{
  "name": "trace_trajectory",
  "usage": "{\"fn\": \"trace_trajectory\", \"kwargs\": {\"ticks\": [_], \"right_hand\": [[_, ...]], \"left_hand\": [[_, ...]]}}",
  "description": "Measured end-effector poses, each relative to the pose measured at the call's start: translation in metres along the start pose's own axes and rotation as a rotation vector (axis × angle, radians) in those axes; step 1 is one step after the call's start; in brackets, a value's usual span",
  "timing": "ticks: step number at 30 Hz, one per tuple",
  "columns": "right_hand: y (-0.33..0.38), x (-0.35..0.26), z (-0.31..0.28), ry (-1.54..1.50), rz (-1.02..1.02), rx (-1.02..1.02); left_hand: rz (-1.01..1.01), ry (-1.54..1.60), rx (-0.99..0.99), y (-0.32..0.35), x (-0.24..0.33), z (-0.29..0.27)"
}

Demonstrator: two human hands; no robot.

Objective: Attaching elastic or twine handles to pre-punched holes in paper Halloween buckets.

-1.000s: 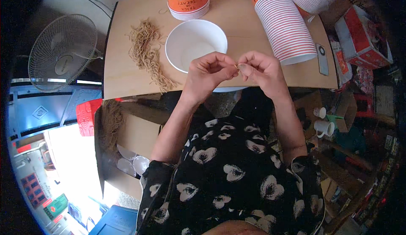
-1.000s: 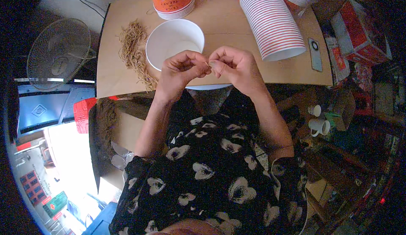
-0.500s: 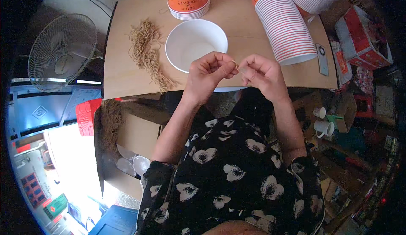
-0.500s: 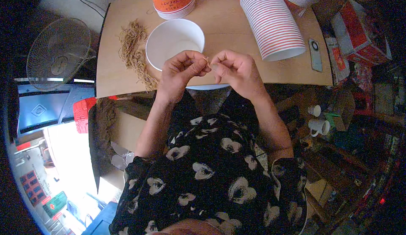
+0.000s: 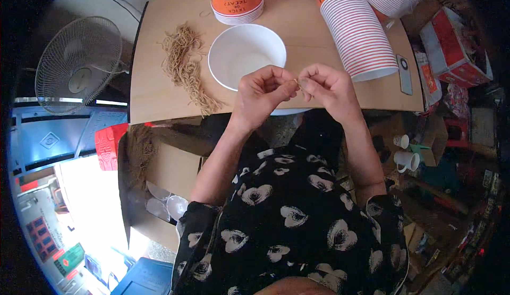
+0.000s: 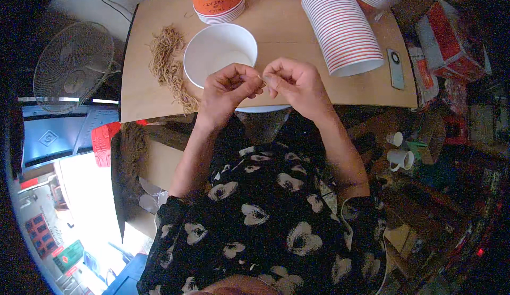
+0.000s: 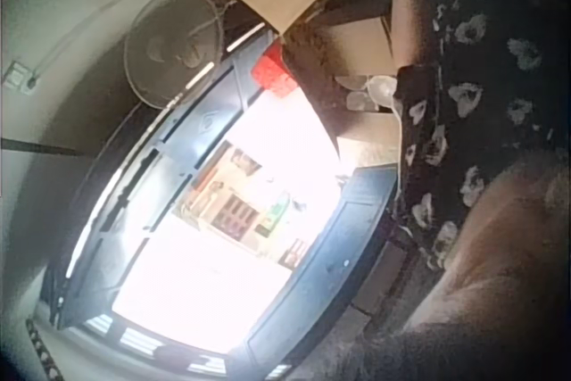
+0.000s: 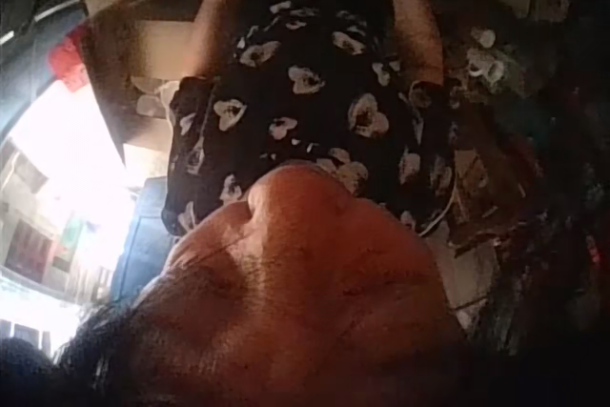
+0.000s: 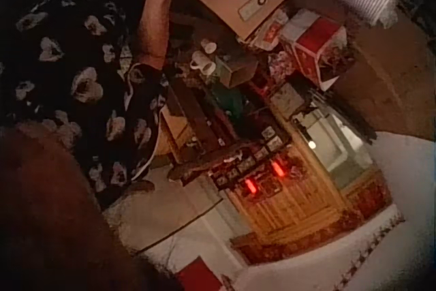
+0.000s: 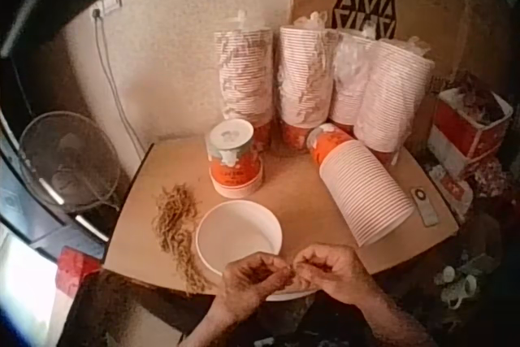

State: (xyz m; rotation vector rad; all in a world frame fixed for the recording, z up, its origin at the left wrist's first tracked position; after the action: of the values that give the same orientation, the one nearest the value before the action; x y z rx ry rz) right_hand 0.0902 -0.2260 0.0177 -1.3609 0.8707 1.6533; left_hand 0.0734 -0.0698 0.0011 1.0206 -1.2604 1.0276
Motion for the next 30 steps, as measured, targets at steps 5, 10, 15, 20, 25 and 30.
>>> {"fn": "trace_trajectory", "kwargs": {"ticks": [5,10,15,20,25,30], "right_hand": [[0.001,0.002,-0.002,-0.039,-0.024,0.038],[0.001,-0.001,-0.003,0.011,-0.047,0.062],[0.001,0.001,-0.007,0.052,-0.053,0.084],[0.001,0.002,-0.008,0.016,-0.063,0.080],[0.002,0.003,-0.009,0.032,-0.035,0.091],[0.001,0.002,-0.009,-0.010,-0.059,0.108]], "left_hand": [[-0.027,0.003,-0.021,0.003,0.002,-0.002],[-0.036,0.005,-0.060,0.003,0.008,-0.002],[-0.071,-0.008,-0.076,0.003,0.007,-0.002],[-0.091,-0.040,-0.089,0.005,0.009,-0.001],[-0.105,-0.063,-0.096,0.006,0.011,0.000],[-0.074,-0.067,-0.116,0.004,0.012,0.000]]}}
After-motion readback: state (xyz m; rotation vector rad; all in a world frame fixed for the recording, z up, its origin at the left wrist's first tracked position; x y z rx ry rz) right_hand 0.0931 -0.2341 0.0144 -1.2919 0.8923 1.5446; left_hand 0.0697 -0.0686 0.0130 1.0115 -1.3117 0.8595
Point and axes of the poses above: each hand's wrist, its own y-axis away from the middle knuckle, its own z-axis out of the palm, x = y × z, the point moved 6 cm from there along -y, towards the middle knuckle, and after that the axes turned 13 degrees about -y, right-handed, at the moved point
